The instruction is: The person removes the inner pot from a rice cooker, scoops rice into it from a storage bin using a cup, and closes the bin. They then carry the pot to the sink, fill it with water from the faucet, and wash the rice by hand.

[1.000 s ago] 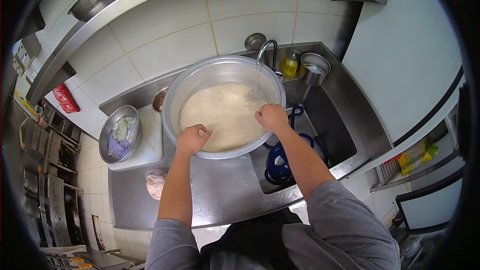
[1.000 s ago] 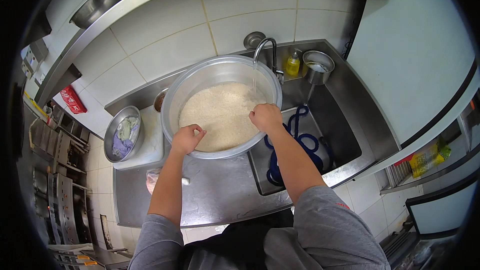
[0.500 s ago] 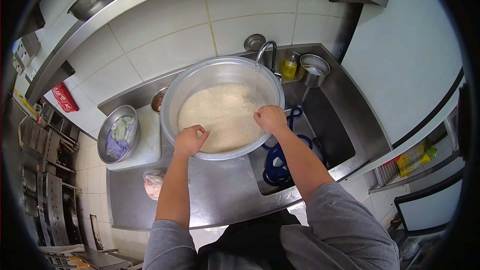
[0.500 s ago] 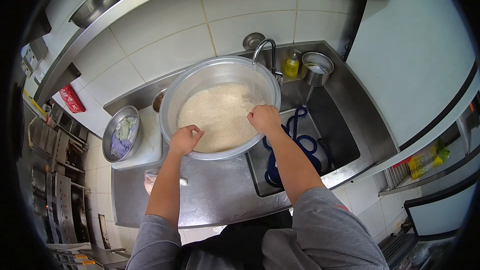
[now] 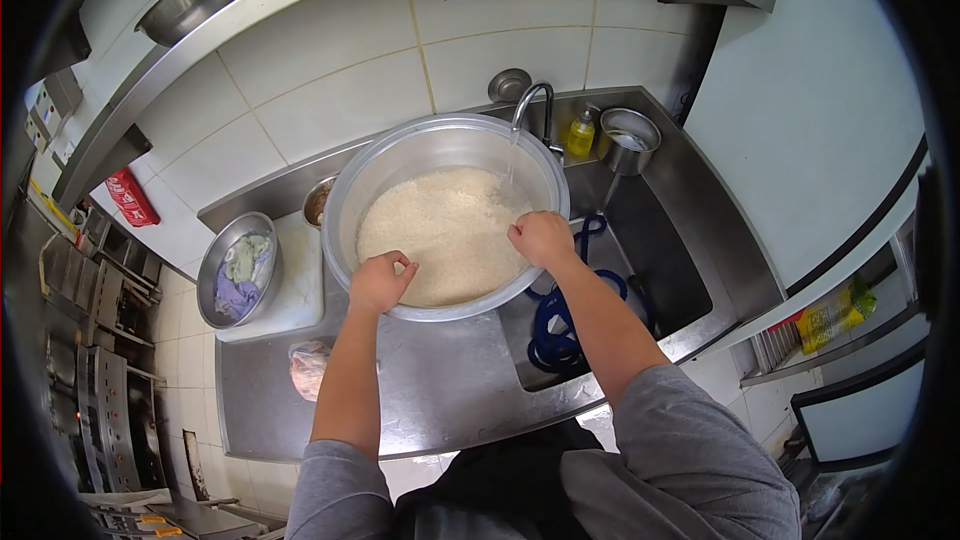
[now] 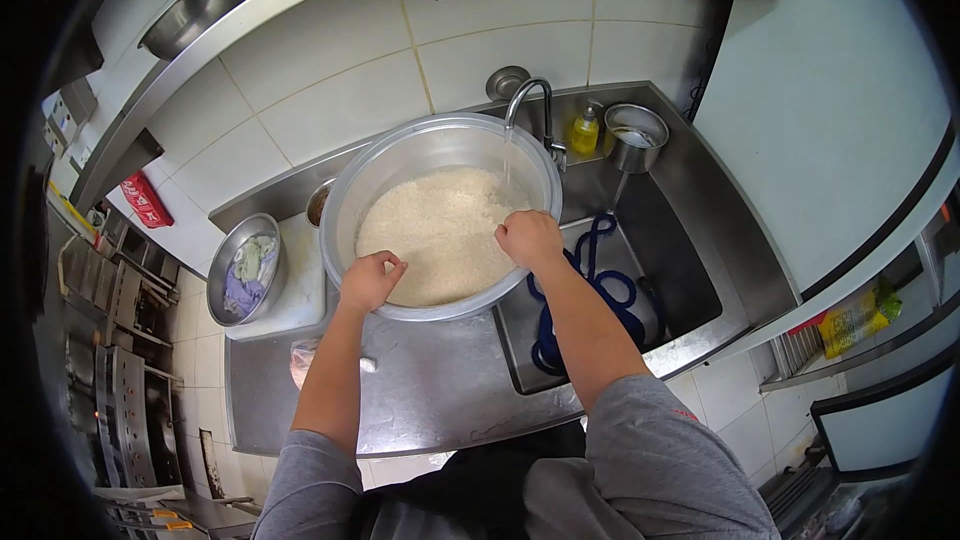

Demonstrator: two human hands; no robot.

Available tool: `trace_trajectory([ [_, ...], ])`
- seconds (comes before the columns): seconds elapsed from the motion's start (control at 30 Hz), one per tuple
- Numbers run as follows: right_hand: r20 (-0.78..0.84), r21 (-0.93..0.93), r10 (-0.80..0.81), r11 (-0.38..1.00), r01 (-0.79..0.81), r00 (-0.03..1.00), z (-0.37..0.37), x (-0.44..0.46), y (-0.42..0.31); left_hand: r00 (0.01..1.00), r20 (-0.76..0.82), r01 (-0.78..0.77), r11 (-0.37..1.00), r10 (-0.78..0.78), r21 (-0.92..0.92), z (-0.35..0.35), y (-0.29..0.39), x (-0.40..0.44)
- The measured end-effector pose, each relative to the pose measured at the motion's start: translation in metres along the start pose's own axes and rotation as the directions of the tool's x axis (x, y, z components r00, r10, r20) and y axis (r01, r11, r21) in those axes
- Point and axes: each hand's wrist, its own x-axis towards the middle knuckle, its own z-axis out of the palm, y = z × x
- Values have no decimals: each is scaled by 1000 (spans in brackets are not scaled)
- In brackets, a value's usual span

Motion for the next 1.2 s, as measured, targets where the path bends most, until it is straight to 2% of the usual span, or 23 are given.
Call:
trace_trajectory([
  [0.17, -38, -18, -40, 999, 40, 998, 1, -1, 1, 1000, -10, -1, 1000, 1, -6, -6, 6, -2],
  [0.23, -28, -12, -36, 999, 36, 999, -1, -1, 0, 996, 73, 56, 998, -55, -17, -13, 12, -4],
  [0.37, -10, 3, -24, 1000, 24, 1000, -4, -2, -1, 997, 57, 50, 999, -49, -13, -7, 6, -2],
  [0.43, -19, 1, -26, 1000, 26, 999, -4, -2, -1, 1000, -21, -1, 1000, 0, -9, -1, 1, -1],
  [1.2, -43, -3, -40, 999, 40, 998, -3, -3, -1, 1000, -24, -3, 999, 2, -36, -1, -1, -1],
])
